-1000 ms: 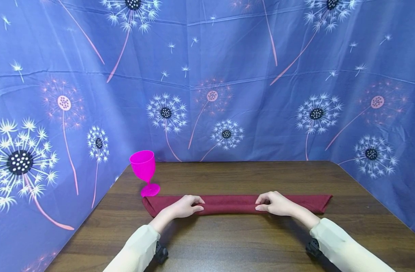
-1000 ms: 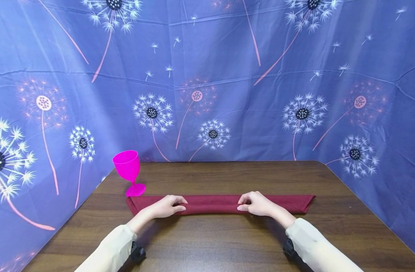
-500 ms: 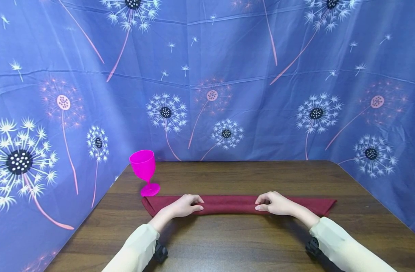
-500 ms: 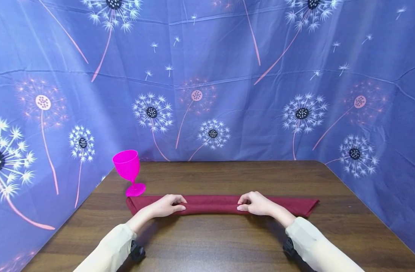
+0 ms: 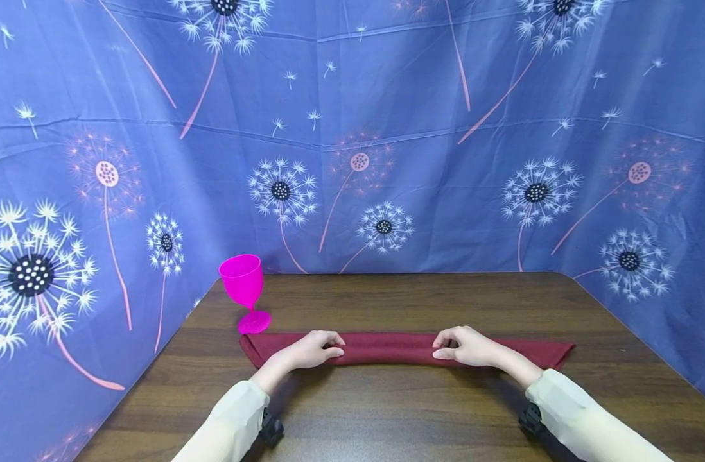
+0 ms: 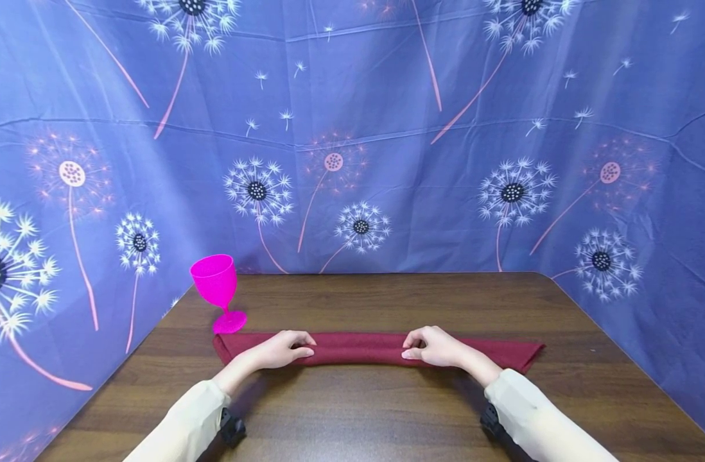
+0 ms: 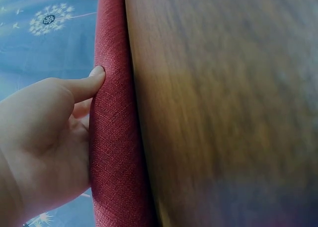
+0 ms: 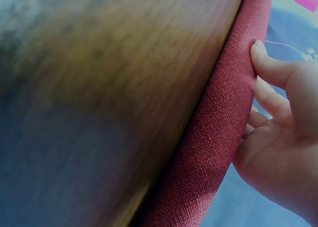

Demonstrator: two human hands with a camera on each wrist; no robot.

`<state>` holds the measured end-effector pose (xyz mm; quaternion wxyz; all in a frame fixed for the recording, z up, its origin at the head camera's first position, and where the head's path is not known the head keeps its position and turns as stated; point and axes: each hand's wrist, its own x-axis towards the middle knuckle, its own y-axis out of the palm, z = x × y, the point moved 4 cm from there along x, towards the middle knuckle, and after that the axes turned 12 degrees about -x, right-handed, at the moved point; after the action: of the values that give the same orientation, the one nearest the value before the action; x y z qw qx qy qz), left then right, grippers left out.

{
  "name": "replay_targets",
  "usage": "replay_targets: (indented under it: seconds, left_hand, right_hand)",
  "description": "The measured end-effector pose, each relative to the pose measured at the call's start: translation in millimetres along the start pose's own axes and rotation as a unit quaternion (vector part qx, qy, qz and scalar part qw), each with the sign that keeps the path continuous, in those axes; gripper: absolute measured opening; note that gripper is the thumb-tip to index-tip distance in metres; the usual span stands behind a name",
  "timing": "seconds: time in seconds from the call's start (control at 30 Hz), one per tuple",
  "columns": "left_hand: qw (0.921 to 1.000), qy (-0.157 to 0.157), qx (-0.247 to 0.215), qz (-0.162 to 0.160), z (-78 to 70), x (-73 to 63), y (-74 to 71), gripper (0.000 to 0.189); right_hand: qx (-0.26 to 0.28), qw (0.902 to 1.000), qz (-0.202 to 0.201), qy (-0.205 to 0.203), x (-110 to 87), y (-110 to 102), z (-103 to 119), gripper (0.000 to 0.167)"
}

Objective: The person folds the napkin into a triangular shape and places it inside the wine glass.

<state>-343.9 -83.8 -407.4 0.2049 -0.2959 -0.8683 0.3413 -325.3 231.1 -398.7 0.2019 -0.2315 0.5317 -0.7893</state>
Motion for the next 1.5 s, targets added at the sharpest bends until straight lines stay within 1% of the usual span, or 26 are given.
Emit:
replay_targets:
  seconds: [0.23,0.4,0.6,0.83,1.03,1.17,1.27,1.43,1.5]
  left_hand:
    - [1.0000,0.005,-0.004,-0.005,-3.6,-1.6,-0.6,0.014]
    - [0.9999,0.005,-0.009,-0.011,-3.1,-1.5,-1.1,0.014]
    - [0.9990,0.036,-0.010,-0.024,-3.2,-1.2,-1.9,0.014]
    - [0.9961,0.077,0.002,-0.044,-4.3,-1.3,-2.8,0.013]
    - [0.9926,0.088,0.041,-0.073,-4.6,1.9,-4.6,0.013]
    - [0.9913,0.096,0.040,-0.082,-2.6,2.2,-5.7,0.013]
    - [0.9922,0.092,0.032,-0.077,-0.3,1.7,-6.5,0.013]
    - [0.9926,0.101,0.049,-0.047,-2.3,0.6,-6.5,0.005]
    - [0.9923,0.104,0.057,-0.038,-4.4,-0.2,-6.3,0.008]
  right_hand:
    - [0.025,0.9995,-0.019,0.007,-0.7,-0.1,-1.0,0.017]
    - [0.019,0.9995,-0.022,0.009,-0.2,0.1,-2.7,0.015]
    - [-0.003,0.9993,-0.036,-0.010,-1.0,-1.9,-2.1,0.006]
    - [-0.024,0.9979,-0.056,-0.022,-1.1,-0.3,-1.0,0.004]
    - [-0.037,0.9967,-0.070,-0.017,-0.7,0.0,-1.9,0.004]
    - [-0.017,0.9964,-0.081,-0.018,0.6,-1.1,-1.5,0.007]
    - [-0.004,0.9954,-0.094,-0.020,1.5,-1.8,-0.7,0.011]
    - [-0.014,0.9947,-0.099,-0.023,1.4,-3.8,0.1,0.011]
    - [-0.018,0.9947,-0.098,-0.027,1.1,-4.6,0.1,0.012]
